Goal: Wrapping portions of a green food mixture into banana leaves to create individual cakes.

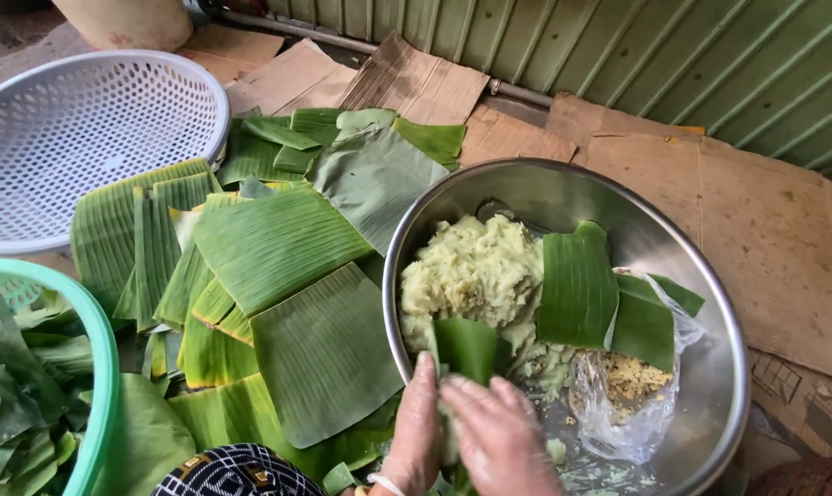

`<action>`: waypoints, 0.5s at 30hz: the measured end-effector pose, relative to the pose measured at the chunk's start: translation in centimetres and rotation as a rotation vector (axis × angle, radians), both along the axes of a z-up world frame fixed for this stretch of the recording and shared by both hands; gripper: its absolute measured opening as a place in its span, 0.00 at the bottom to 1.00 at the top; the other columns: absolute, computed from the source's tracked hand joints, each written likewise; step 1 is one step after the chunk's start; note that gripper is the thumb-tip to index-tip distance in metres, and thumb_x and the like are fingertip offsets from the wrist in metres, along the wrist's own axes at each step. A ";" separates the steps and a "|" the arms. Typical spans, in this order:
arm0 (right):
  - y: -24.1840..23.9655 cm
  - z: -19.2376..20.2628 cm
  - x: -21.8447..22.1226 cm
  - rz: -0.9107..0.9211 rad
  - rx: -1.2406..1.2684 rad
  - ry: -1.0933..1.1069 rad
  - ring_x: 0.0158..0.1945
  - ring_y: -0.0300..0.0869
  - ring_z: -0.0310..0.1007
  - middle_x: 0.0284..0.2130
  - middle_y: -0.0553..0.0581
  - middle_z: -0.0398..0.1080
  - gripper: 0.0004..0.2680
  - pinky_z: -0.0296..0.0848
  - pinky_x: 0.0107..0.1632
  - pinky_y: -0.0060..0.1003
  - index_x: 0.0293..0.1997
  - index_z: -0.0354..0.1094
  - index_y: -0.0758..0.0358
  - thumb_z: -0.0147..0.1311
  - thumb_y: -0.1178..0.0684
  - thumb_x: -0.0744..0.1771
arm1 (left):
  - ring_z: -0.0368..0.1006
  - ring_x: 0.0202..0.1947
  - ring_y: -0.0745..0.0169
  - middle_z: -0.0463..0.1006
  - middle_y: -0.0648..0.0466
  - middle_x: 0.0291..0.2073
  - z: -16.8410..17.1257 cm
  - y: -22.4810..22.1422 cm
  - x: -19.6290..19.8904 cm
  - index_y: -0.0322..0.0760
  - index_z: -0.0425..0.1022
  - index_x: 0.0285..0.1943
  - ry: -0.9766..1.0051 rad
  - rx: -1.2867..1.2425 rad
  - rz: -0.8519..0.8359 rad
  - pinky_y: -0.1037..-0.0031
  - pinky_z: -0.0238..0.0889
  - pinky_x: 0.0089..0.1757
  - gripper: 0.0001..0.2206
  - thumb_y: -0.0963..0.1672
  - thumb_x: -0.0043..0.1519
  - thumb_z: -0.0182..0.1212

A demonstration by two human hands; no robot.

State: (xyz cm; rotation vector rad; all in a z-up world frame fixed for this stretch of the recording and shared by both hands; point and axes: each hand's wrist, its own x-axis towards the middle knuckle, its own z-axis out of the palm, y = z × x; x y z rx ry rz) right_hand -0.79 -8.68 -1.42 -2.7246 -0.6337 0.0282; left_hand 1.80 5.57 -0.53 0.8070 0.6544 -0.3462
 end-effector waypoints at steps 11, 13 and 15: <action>0.3 7.2 0.9 -0.350 0.184 0.380 0.33 0.33 0.75 0.30 0.42 0.75 0.03 0.75 0.39 0.32 0.34 0.71 0.51 0.60 0.50 0.65 | 0.65 0.32 0.66 0.76 0.52 0.31 -1.2 -0.6 -0.5 0.29 0.77 0.39 -0.421 0.245 -0.366 0.75 0.61 0.39 0.30 0.58 0.66 0.38; -0.5 8.5 0.8 -0.403 0.297 0.373 0.31 0.34 0.76 0.28 0.44 0.78 0.01 0.76 0.37 0.31 0.34 0.74 0.51 0.60 0.51 0.64 | 0.65 0.30 0.66 0.75 0.52 0.29 0.2 -0.2 -0.4 0.30 0.78 0.39 -0.438 0.211 -0.393 0.75 0.60 0.36 0.28 0.57 0.66 0.41; -1.3 10.0 0.8 -0.461 0.408 0.365 0.30 0.34 0.78 0.27 0.45 0.80 0.01 0.77 0.35 0.30 0.34 0.77 0.51 0.60 0.53 0.63 | 0.66 0.28 0.65 0.75 0.52 0.27 1.6 0.0 -0.3 0.30 0.79 0.40 -0.453 0.173 -0.424 0.74 0.59 0.33 0.27 0.56 0.65 0.45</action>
